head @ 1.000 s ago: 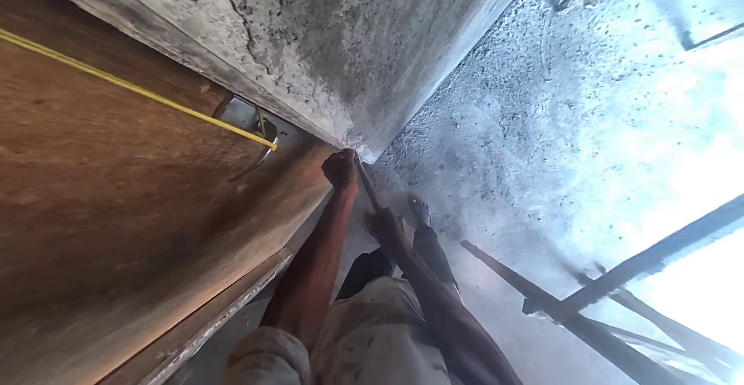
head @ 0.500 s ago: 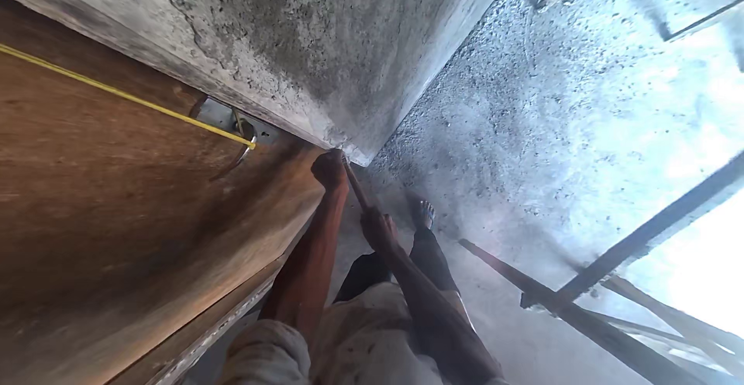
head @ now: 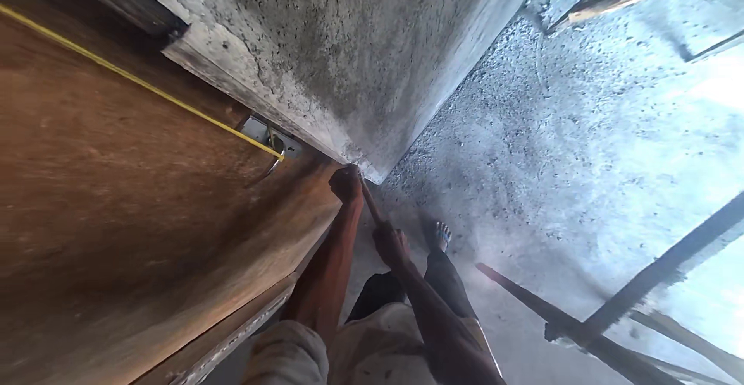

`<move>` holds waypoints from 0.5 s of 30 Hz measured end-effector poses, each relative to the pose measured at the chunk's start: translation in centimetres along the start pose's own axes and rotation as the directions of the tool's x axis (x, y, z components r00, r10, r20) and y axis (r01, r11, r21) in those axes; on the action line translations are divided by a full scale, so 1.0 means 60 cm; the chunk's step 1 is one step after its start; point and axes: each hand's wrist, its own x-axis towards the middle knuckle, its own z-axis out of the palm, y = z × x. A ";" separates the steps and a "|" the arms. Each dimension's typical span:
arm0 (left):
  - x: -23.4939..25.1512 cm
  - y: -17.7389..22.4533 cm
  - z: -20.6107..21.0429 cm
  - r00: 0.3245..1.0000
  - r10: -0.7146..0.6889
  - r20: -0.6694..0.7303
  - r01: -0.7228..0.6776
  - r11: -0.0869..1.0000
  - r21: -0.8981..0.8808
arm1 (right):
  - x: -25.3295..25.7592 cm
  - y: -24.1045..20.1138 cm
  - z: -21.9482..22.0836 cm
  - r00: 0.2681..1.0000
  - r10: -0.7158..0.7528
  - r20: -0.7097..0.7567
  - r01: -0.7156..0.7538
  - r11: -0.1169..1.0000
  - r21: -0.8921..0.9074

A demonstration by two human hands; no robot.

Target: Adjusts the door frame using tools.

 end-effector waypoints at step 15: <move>-0.002 -0.036 0.011 0.987 0.156 0.030 -0.154 0.987 -0.046 | 0.079 0.074 -0.042 0.997 -0.018 0.074 0.025 0.995 -0.100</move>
